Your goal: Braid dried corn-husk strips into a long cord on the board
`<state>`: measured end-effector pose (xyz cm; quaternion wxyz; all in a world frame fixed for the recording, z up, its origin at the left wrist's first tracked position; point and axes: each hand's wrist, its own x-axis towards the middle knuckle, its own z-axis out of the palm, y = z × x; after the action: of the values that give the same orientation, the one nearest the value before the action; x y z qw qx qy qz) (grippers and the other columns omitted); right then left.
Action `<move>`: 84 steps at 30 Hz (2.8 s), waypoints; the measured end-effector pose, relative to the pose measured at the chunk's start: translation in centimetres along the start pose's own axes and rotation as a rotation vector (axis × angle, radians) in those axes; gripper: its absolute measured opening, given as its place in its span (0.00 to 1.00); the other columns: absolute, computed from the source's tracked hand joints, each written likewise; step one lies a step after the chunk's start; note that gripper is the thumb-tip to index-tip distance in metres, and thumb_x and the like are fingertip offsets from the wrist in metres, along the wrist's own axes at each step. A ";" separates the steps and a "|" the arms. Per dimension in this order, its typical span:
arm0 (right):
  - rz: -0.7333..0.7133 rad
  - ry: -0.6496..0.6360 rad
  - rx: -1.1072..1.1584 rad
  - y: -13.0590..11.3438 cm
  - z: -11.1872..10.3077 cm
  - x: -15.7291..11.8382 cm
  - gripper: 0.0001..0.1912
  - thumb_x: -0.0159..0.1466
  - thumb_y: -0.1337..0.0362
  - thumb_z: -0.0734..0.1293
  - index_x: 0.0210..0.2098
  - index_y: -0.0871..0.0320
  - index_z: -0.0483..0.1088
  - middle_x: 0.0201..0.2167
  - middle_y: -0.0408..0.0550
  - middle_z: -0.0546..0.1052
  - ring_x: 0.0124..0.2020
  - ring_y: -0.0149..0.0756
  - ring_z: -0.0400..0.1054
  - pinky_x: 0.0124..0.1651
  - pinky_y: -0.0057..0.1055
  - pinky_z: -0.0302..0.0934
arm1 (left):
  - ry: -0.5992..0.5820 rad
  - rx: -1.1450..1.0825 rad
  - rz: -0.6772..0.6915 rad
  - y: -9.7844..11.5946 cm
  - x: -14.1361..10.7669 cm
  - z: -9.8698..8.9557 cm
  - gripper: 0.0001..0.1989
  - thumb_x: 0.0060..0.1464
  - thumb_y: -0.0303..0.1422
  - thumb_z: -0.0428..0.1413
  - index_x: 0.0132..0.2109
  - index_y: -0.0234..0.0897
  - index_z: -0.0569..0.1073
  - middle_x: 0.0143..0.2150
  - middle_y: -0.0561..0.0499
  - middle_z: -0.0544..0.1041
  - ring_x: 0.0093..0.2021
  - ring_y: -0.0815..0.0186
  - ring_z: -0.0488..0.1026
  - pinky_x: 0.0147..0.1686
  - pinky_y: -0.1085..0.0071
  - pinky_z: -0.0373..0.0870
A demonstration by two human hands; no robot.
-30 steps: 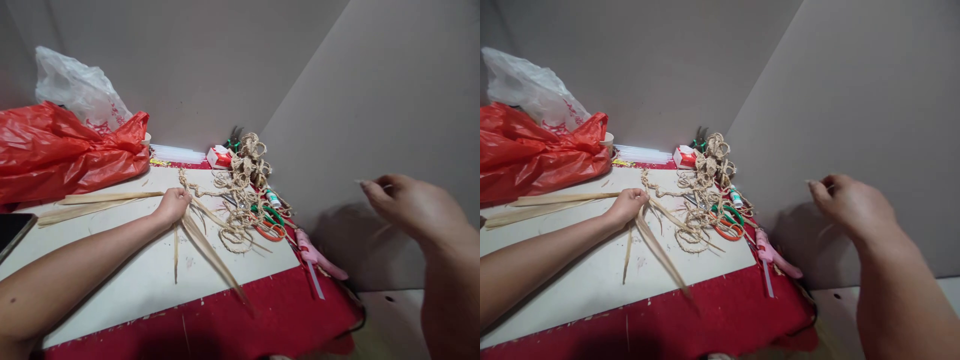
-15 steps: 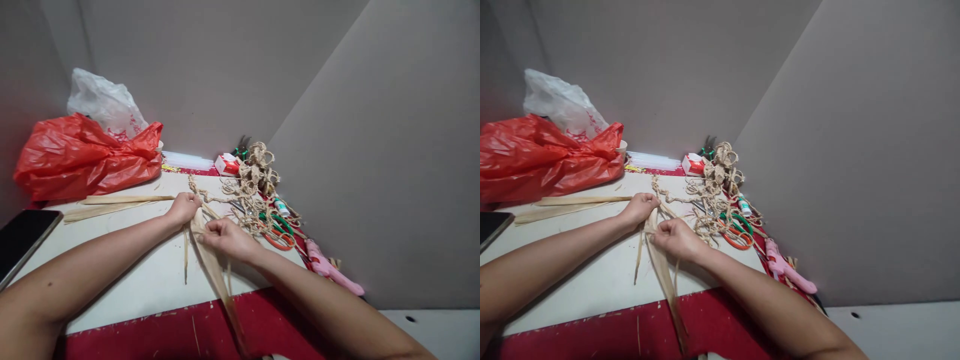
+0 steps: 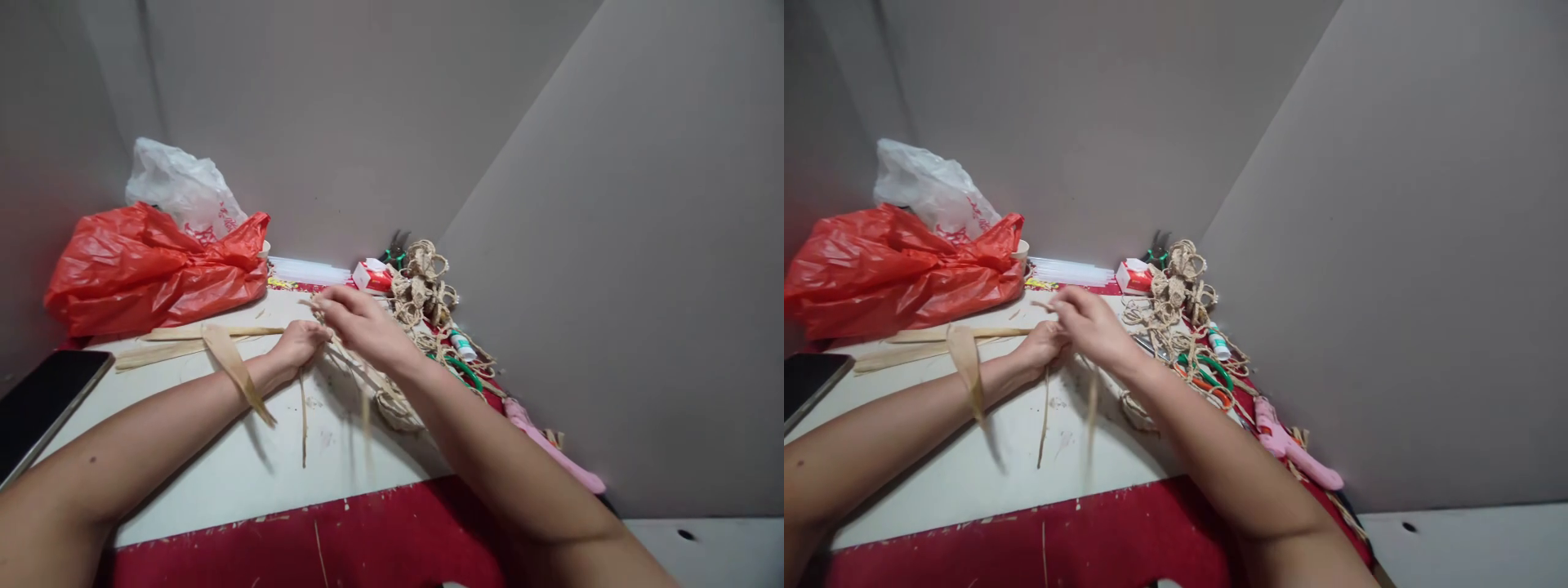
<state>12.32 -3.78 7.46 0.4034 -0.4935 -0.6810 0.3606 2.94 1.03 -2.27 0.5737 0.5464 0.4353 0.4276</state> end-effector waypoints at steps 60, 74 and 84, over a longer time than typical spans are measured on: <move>0.391 -0.413 0.017 8.5 -4.3 0.6 0.11 0.58 0.58 0.63 0.26 0.61 0.65 0.15 0.35 0.59 0.15 0.22 0.48 0.20 0.23 0.44 | -0.345 -0.070 -0.174 0.7 0.5 -0.8 0.12 0.52 0.30 0.52 0.22 0.33 0.66 0.14 0.57 0.63 0.10 0.80 0.48 0.12 0.77 0.41; 0.552 -0.506 -0.065 7.9 -4.1 1.8 0.12 0.57 0.63 0.63 0.20 0.60 0.62 0.10 0.34 0.56 0.11 0.21 0.45 0.16 0.24 0.37 | -0.253 0.157 -0.013 0.7 0.1 -0.5 0.10 0.49 0.27 0.50 0.21 0.33 0.65 0.14 0.55 0.67 0.14 0.77 0.56 0.18 0.78 0.52; 0.513 -0.137 -0.070 8.4 -1.1 0.0 0.13 0.56 0.66 0.61 0.16 0.61 0.66 0.06 0.37 0.56 0.09 0.21 0.44 0.14 0.25 0.35 | -0.269 0.208 0.095 0.1 0.3 -0.4 0.14 0.49 0.28 0.48 0.18 0.35 0.63 0.16 0.53 0.68 0.18 0.74 0.63 0.24 0.77 0.59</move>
<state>16.52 -1.57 0.47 0.2345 -0.6381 -0.5712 0.4599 2.59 1.43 -2.20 0.5460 0.6752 0.3703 0.3299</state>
